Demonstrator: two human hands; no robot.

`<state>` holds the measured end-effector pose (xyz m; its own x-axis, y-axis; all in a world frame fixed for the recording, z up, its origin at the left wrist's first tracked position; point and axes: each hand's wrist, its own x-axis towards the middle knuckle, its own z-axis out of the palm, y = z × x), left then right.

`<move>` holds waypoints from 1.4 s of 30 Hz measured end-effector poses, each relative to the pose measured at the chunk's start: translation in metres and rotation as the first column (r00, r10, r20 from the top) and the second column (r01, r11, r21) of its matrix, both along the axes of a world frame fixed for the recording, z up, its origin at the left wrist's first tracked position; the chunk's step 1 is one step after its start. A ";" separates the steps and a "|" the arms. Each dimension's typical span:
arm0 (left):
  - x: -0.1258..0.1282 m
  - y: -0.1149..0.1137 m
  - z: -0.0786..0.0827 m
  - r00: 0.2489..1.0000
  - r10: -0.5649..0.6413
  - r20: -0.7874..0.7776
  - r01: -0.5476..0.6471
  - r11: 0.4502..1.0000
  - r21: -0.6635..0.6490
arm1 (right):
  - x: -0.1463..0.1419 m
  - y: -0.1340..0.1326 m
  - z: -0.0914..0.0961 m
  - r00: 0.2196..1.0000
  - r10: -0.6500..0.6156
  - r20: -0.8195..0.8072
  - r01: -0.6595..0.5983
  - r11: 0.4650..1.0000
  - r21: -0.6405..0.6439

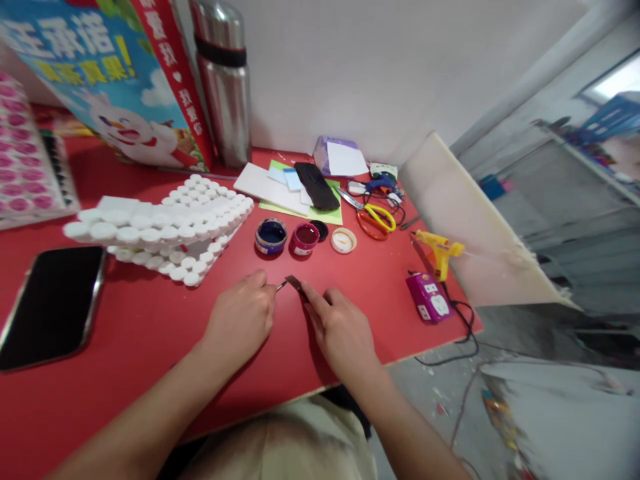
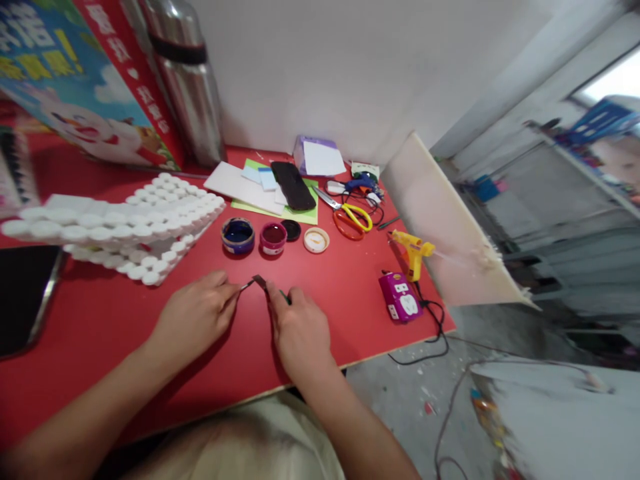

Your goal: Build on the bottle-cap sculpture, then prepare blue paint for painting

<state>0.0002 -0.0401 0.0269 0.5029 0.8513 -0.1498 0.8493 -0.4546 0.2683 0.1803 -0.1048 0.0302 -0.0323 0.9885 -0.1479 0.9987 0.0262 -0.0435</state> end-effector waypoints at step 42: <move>0.001 -0.001 0.004 0.988 -0.053 -0.142 0.058 0.998 0.033 | -0.003 -0.002 0.000 1.000 0.012 -0.022 -0.012 1.000 0.009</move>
